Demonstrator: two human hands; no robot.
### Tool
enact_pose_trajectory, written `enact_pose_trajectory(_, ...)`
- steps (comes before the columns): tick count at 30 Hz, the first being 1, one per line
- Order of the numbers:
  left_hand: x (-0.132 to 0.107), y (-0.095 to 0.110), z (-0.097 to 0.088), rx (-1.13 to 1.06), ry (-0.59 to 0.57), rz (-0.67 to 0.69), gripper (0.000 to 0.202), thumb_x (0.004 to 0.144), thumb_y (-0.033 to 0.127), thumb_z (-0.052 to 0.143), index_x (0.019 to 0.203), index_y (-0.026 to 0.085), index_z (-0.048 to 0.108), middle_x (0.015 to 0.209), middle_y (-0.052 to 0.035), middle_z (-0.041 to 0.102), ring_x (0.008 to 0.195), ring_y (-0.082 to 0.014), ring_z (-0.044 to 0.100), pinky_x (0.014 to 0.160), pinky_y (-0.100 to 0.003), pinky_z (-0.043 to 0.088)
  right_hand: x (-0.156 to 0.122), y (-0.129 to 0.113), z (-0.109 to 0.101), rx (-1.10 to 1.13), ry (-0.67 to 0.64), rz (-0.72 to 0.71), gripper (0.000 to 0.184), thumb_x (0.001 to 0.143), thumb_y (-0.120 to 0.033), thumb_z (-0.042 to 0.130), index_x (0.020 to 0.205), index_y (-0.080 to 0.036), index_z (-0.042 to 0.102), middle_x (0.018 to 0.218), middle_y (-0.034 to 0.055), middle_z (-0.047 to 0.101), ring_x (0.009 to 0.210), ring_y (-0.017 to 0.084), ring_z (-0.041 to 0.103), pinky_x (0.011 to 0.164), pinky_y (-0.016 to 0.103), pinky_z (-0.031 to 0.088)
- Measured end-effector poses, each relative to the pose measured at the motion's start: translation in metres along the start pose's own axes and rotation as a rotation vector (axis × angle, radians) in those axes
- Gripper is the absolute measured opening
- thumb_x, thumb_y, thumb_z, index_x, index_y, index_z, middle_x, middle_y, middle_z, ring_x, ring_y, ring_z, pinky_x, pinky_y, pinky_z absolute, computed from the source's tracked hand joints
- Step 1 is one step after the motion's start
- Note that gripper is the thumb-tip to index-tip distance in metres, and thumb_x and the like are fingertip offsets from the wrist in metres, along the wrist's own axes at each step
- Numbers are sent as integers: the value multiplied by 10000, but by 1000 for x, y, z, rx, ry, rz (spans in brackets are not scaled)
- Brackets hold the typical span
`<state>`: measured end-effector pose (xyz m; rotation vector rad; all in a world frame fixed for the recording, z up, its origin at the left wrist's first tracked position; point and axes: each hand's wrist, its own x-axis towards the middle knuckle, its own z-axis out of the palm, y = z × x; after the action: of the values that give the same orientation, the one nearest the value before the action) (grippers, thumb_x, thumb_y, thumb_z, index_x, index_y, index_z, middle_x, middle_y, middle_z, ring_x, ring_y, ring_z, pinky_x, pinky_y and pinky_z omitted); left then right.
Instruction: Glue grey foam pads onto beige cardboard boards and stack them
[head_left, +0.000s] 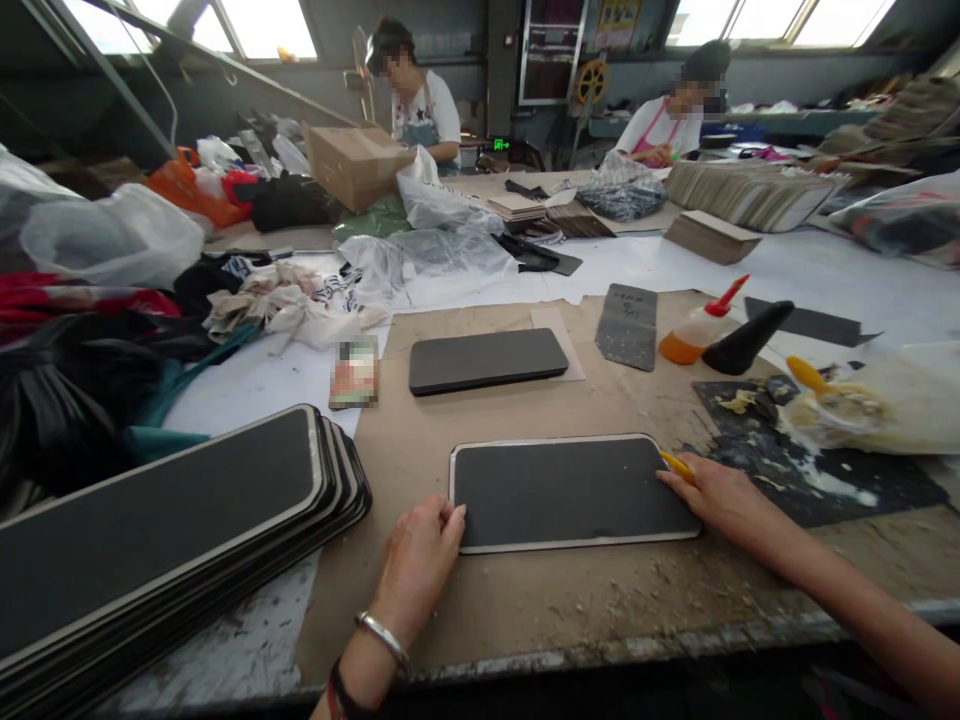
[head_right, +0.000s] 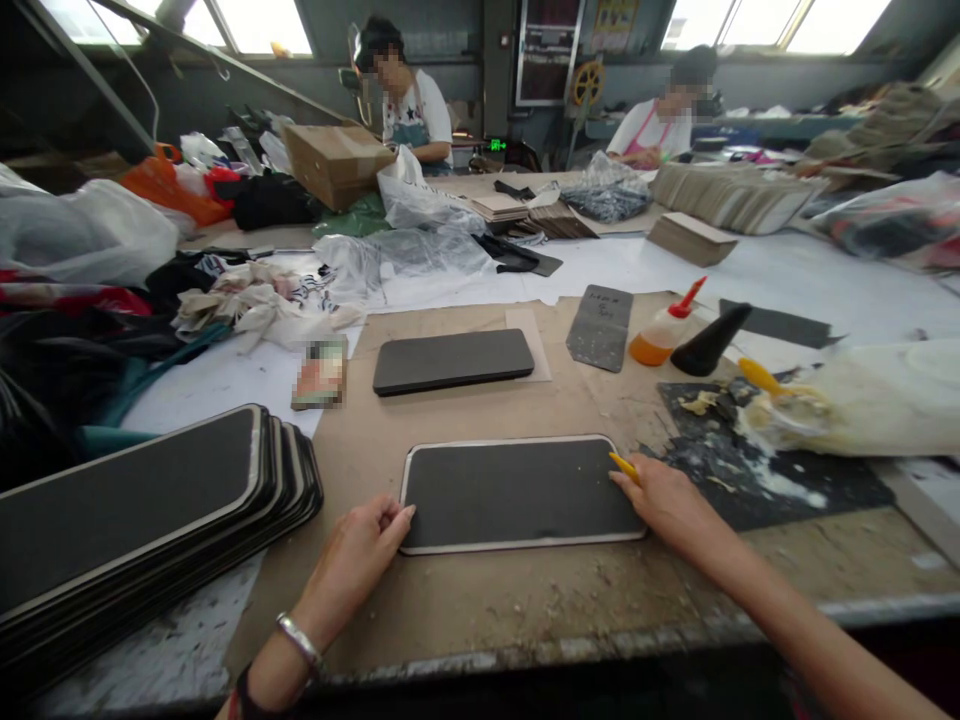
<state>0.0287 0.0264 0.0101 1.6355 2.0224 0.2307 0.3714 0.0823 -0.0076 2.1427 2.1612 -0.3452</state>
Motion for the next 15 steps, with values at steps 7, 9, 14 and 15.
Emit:
enact_pose_trajectory(7,2,-8,4,-20,-16,13,269,818,379,399,603,234,473,542,-10,578,556,-191,559,549,-260,317,-10,-16,-18,23,-62,88,235,898,-295,449,904,-128,615,926,129,678,887,240,638,729,272,427)
enact_pose_trajectory(9,4,-9,5,-21,-38,2,273,804,404,388,603,241,477,547,-11,580,574,-200,574,560,-265,325,-10,-17,-20,22,-70,110,248,903,-309,453,926,-128,621,934,127,680,898,234,637,724,263,422)
enact_pose_trajectory(14,5,-7,2,19,-62,-24,281,788,427,351,602,252,470,554,-20,575,615,-220,586,583,-276,329,-8,-15,-19,25,-78,110,260,903,-315,458,946,-124,630,949,121,686,905,224,639,717,249,418)
enact_pose_trajectory(15,4,-6,1,23,-63,-24,282,786,430,347,602,253,467,558,-22,576,621,-223,587,584,-277,329,-8,-15,-18,25,-80,107,266,903,-317,457,948,-121,630,956,124,685,908,226,638,718,250,419)
